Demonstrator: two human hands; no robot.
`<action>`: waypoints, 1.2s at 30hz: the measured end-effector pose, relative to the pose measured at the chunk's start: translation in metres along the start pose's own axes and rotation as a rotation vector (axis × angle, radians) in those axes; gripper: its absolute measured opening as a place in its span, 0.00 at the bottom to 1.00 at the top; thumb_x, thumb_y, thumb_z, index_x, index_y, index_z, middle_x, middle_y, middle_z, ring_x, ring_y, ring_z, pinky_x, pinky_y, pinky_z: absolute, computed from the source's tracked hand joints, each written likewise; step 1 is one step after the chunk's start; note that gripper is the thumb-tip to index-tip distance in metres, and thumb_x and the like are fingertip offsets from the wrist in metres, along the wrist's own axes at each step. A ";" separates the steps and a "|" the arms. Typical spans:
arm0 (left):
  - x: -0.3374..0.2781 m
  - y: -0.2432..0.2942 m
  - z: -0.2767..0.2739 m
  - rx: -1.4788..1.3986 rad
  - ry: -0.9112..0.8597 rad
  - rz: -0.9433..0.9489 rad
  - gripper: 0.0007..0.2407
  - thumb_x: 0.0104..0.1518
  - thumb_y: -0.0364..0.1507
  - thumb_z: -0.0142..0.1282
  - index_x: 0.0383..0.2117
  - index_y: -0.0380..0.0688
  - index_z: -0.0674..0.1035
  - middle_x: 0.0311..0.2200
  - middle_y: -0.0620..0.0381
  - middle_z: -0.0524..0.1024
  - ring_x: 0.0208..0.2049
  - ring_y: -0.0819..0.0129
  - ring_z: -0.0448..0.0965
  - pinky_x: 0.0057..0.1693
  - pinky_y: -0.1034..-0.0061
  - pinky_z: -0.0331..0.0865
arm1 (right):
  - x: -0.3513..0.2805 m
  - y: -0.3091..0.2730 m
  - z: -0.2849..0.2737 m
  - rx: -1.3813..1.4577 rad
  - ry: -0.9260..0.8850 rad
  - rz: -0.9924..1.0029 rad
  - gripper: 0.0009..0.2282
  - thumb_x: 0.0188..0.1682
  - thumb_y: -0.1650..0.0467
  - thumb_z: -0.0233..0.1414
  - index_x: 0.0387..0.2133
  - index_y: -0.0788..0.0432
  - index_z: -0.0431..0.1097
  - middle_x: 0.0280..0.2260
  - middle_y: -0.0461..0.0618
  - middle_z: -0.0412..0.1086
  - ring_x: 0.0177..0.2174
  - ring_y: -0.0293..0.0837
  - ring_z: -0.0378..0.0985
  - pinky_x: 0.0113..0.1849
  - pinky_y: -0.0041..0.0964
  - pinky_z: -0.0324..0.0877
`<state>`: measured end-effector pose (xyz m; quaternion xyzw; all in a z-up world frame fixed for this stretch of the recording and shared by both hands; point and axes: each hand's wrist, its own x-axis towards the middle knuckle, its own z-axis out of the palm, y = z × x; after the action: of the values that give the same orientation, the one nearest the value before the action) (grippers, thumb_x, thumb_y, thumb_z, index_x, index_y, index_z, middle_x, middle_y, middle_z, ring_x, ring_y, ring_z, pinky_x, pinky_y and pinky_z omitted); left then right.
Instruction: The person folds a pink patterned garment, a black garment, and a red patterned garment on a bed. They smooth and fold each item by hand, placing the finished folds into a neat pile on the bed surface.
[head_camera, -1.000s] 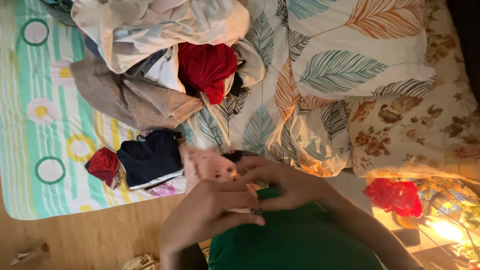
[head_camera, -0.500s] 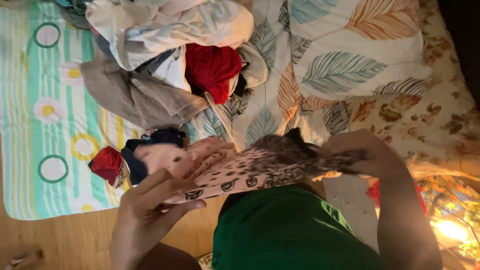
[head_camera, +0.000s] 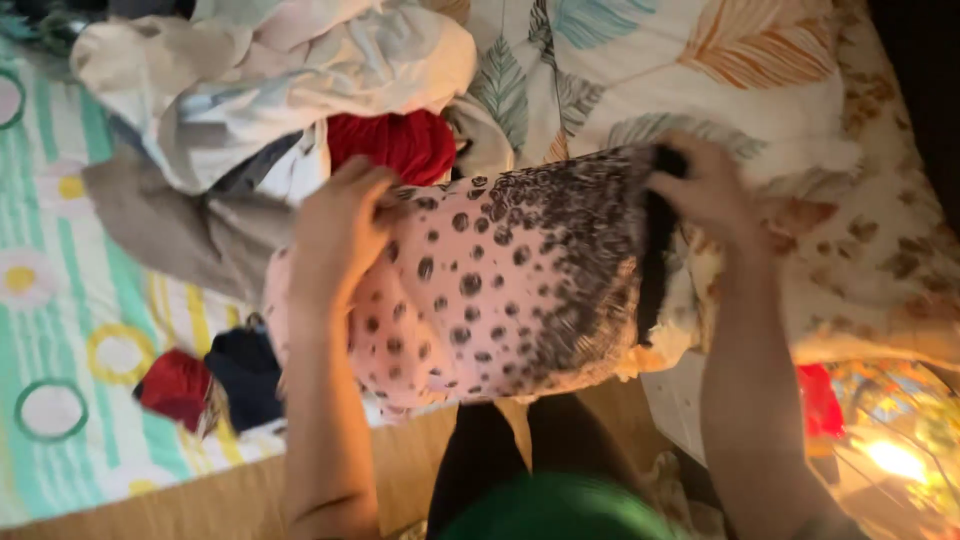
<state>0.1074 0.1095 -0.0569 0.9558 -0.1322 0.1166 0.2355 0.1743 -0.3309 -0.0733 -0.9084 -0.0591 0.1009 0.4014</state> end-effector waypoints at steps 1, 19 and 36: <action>0.015 -0.015 0.030 -0.002 -0.001 0.002 0.06 0.58 0.31 0.65 0.35 0.45 0.80 0.34 0.56 0.76 0.37 0.54 0.78 0.40 0.62 0.69 | 0.021 0.019 0.023 -0.001 0.002 0.002 0.13 0.45 0.72 0.56 0.44 0.64 0.72 0.34 0.50 0.74 0.33 0.42 0.75 0.37 0.40 0.71; -0.316 -0.018 0.275 -0.064 0.088 -0.992 0.22 0.64 0.30 0.54 0.62 0.32 0.64 0.58 0.33 0.61 0.56 0.42 0.67 0.54 0.53 0.71 | -0.169 0.245 0.284 -0.457 0.150 0.280 0.33 0.52 0.60 0.58 0.68 0.61 0.53 0.59 0.67 0.57 0.56 0.66 0.57 0.54 0.64 0.57; -0.340 -0.047 0.206 -0.177 0.314 -1.080 0.13 0.74 0.35 0.43 0.40 0.35 0.73 0.35 0.38 0.74 0.35 0.48 0.72 0.45 0.60 0.69 | -0.197 0.300 0.255 -0.583 0.161 0.071 0.19 0.40 0.65 0.64 0.43 0.62 0.73 0.40 0.63 0.74 0.39 0.61 0.76 0.40 0.49 0.71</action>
<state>-0.1640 0.1181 -0.3515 0.8354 0.4027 0.1089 0.3579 -0.0684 -0.3863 -0.4369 -0.9919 -0.0219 0.0211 0.1232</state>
